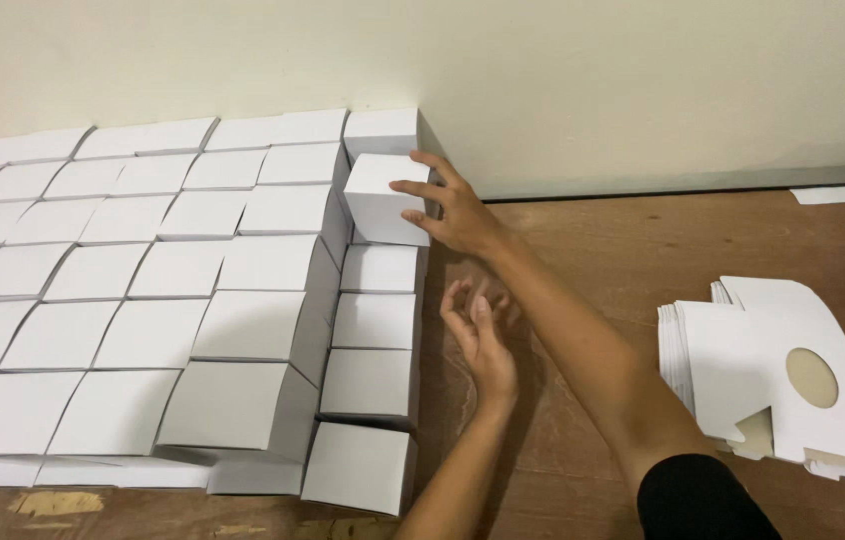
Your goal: The person assembles small white cardboard boxes by hand. They fold the pre-cut flaps and tuck them into slots to form the box shape, then place the finished boxes onto a growing stack on the left side of the table.
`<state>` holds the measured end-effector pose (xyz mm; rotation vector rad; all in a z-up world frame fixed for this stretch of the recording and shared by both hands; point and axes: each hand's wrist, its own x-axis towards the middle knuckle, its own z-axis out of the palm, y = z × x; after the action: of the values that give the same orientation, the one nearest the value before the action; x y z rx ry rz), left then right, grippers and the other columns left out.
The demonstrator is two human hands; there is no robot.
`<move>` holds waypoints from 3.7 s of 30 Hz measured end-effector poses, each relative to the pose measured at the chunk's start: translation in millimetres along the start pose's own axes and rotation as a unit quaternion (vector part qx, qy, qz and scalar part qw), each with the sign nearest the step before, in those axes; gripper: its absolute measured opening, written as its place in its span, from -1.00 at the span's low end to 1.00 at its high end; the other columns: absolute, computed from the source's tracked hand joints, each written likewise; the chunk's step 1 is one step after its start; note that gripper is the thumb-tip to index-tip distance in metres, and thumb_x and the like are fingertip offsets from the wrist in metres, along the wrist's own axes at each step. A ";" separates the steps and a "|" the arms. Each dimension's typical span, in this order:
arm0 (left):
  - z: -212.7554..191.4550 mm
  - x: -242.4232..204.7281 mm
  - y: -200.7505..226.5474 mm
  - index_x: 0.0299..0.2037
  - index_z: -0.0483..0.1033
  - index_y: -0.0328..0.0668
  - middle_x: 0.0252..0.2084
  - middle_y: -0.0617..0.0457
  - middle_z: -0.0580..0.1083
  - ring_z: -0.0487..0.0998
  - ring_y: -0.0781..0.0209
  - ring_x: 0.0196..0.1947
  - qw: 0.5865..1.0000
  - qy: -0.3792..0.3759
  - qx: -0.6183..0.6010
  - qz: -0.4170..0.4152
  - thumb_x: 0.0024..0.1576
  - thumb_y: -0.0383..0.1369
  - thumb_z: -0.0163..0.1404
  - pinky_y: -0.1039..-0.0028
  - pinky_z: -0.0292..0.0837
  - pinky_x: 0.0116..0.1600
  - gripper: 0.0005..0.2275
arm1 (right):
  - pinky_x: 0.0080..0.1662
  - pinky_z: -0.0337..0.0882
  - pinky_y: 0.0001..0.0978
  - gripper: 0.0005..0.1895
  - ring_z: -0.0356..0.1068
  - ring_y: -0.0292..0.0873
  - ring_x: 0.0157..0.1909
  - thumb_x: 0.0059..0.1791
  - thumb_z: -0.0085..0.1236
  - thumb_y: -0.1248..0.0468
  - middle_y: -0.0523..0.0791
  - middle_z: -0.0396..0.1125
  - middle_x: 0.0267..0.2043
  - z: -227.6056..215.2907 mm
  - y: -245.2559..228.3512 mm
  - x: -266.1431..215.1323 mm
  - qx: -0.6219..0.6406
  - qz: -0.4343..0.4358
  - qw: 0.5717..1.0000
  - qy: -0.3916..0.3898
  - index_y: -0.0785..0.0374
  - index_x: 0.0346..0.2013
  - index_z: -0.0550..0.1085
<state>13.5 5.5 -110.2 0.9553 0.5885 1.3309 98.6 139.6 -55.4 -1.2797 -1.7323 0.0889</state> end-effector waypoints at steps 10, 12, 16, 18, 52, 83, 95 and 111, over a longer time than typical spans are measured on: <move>18.4 70.5 17.7 0.32 -0.08 0.05 0.36 -0.17 -0.10 -0.04 -0.08 0.41 0.985 0.161 -0.061 -0.004 0.26 -0.32 -0.21 0.21 0.06 0.36 -0.55 | 0.37 0.00 -0.14 -0.59 -0.02 0.09 0.39 -0.01 0.09 0.09 0.06 -0.06 0.37 42.6 57.8 20.2 -0.087 -0.022 0.996 0.008 -0.16 0.15 0.38; 9.2 73.7 21.2 0.30 -0.06 0.11 0.34 -0.08 -0.05 -0.01 0.01 0.40 0.980 0.192 -0.058 -0.018 0.25 -0.26 -0.20 0.22 0.09 0.31 -0.57 | 0.39 -0.04 -0.08 -0.46 -0.08 0.15 0.41 -0.05 0.14 0.07 0.11 -0.17 0.42 41.2 43.8 16.9 -0.090 0.009 0.996 -0.009 -0.19 0.24 0.28; 9.5 62.3 22.4 0.28 -0.02 0.06 0.32 -0.13 -0.04 0.00 -0.01 0.40 0.980 0.194 -0.044 -0.015 0.26 -0.30 -0.23 0.23 0.08 0.33 -0.61 | 0.39 -0.08 -0.03 -0.37 -0.15 0.24 0.41 -0.06 0.14 -0.07 0.13 -0.19 0.40 24.5 24.6 -3.2 -0.114 -0.003 0.993 0.020 -0.19 0.28 0.22; 10.1 56.5 11.5 0.25 0.01 -0.03 0.28 -0.16 0.01 0.04 -0.05 0.38 0.981 0.188 -0.042 0.008 0.25 -0.34 -0.22 0.26 0.10 0.31 -0.63 | 0.38 -0.04 -0.02 -0.44 -0.13 0.18 0.41 -0.04 0.14 -0.03 0.07 -0.14 0.37 3.3 4.9 -21.1 -0.070 0.021 0.997 0.021 -0.15 0.23 0.26; 74.6 -49.4 -66.1 -0.01 0.11 -0.08 -0.03 0.09 0.20 0.29 0.29 0.05 0.988 -0.135 0.011 -0.079 0.29 -0.24 -0.33 0.48 0.27 0.10 -0.83 | 0.18 0.13 0.24 -0.50 0.15 0.35 0.23 0.01 -0.26 0.39 0.29 0.15 0.23 -209.4 -103.4 -264.1 -0.284 0.463 0.837 0.063 0.36 0.27 0.23; 5.4 41.0 -40.2 0.35 -0.38 -0.05 0.42 -0.22 -0.14 0.00 -0.31 0.33 0.916 -0.372 -0.038 0.144 -0.82 0.09 0.35 -0.05 0.11 0.29 0.45 | -0.04 0.53 -0.19 -0.53 0.41 -0.06 -0.03 -0.07 0.02 0.44 0.12 0.35 -0.04 -179.5 -70.0 -170.5 0.293 0.261 0.875 0.284 0.43 0.15 0.29; 25.8 33.9 20.4 0.29 0.02 -0.32 0.25 -0.16 0.22 0.20 -0.06 0.28 0.919 -0.285 0.099 0.252 -0.19 -0.26 0.28 -0.03 0.12 0.33 -0.15 | -0.44 0.37 -0.53 -0.64 0.20 -0.36 -0.56 -0.12 0.15 0.39 -0.11 0.37 -0.58 -184.8 -88.3 -163.9 0.062 0.161 0.976 0.137 0.29 -0.01 0.46; 45.8 18.9 65.6 0.20 -0.07 -0.30 0.12 -0.23 0.16 0.11 -0.04 0.20 0.958 -0.158 0.142 0.193 -0.05 -0.44 0.18 0.06 0.05 0.26 -0.30 | -0.35 0.36 -0.43 -0.77 0.24 -0.24 -0.50 0.10 -0.09 0.29 -0.07 0.26 -0.56 -206.5 -86.3 -183.5 -0.018 0.183 0.921 0.343 0.37 -0.22 0.50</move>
<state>19.5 10.6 -28.4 1.5475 0.3604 1.4142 184.7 -133.0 -10.7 -1.4289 -0.8922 -0.1636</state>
